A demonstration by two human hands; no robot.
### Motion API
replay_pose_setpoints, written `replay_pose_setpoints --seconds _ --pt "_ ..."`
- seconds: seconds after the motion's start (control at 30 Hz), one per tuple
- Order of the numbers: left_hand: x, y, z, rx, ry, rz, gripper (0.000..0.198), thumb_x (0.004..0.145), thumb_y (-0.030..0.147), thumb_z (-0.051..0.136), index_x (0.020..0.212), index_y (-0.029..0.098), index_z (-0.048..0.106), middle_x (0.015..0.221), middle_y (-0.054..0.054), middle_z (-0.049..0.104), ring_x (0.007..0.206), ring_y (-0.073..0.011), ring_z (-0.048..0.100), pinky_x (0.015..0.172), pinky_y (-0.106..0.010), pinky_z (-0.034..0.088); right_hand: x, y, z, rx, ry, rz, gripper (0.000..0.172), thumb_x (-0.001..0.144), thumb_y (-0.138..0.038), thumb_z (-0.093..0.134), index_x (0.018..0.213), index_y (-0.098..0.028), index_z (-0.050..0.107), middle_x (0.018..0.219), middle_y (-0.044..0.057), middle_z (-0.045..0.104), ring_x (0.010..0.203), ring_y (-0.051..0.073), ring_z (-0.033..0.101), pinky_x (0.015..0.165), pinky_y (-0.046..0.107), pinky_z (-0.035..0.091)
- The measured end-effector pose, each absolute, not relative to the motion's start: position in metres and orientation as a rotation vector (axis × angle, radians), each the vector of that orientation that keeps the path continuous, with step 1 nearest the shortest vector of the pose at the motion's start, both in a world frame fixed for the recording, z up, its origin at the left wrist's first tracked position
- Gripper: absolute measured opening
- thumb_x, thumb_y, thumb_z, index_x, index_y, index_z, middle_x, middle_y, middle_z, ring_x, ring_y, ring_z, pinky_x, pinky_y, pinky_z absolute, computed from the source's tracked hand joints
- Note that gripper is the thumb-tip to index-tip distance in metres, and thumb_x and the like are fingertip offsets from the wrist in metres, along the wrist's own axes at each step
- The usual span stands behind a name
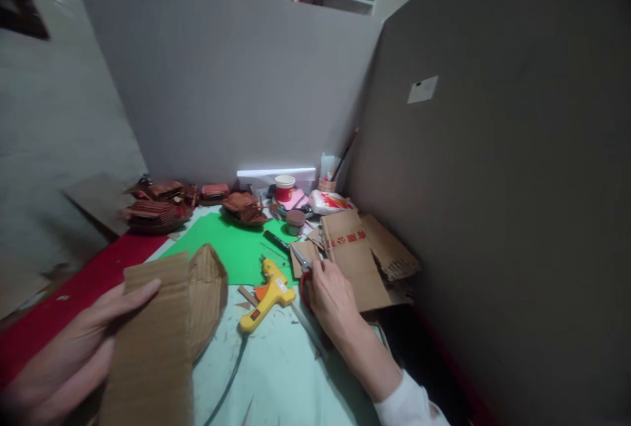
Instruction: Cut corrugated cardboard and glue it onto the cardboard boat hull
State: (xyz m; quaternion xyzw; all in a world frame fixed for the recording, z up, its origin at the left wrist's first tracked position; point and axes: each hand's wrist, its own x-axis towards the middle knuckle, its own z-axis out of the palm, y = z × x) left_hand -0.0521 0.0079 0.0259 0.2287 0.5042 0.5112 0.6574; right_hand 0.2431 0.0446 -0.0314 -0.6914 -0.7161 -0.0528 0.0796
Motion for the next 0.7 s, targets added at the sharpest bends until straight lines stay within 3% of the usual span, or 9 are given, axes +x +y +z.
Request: replay_pose_setpoints --seconds 0.07,0.2,0.53,0.6,0.7 --pt "-0.051 0.006 0.026 0.575 1.068 1.169 0.043 0.070 0.026 0.081 0.110 0.019 0.067 0.093 -0.008 0.077 0.078 -0.0277 0.074 0.064 -0.035 0.060 0.246 0.046 -0.042 -2.031 -2.159 -0.155 0.013 0.096 -0.021 0.045 0.093 -0.017 0.057 0.089 0.008 0.062 0.078 0.019 0.061 0.061 0.028 0.038" --pt "-0.049 0.006 0.024 0.634 1.014 1.216 0.034 0.075 0.025 0.077 0.106 0.018 0.067 0.091 -0.009 0.076 0.077 -0.0263 0.073 0.066 -0.035 0.059 0.251 0.053 -0.053 -1.967 -2.186 -0.156 0.011 0.094 -0.019 0.045 0.091 -0.018 0.055 0.085 0.009 0.062 0.075 0.021 0.059 0.058 0.029 0.035" --pt "-0.050 0.003 0.023 0.824 0.800 1.192 0.029 0.084 0.023 0.068 0.112 0.016 0.061 0.106 -0.011 0.073 0.095 -0.0257 0.070 0.076 -0.030 0.055 0.254 0.042 -0.019 -1.860 -2.180 -0.121 0.017 0.095 -0.026 0.043 0.087 -0.018 0.056 0.089 0.012 0.061 0.082 0.027 0.060 0.067 0.035 0.044" --pt "-0.048 0.005 0.023 0.841 0.725 1.184 0.027 0.087 0.021 0.065 0.113 0.016 0.061 0.109 -0.011 0.072 0.098 -0.0252 0.069 0.079 -0.030 0.054 0.238 0.031 0.005 -1.733 -2.210 -0.007 0.021 0.098 -0.030 0.039 0.095 -0.019 0.057 0.090 0.008 0.063 0.077 0.022 0.061 0.067 0.032 0.045" --pt "-0.044 0.006 0.024 0.834 0.674 1.213 0.025 0.090 0.023 0.060 0.115 0.017 0.061 0.113 -0.011 0.071 0.101 -0.0245 0.067 0.084 -0.032 0.053 0.203 0.013 0.042 -1.388 -2.093 0.646 0.025 0.097 -0.041 0.047 0.097 -0.021 0.062 0.088 0.005 0.067 0.077 0.019 0.063 0.066 0.028 0.046"
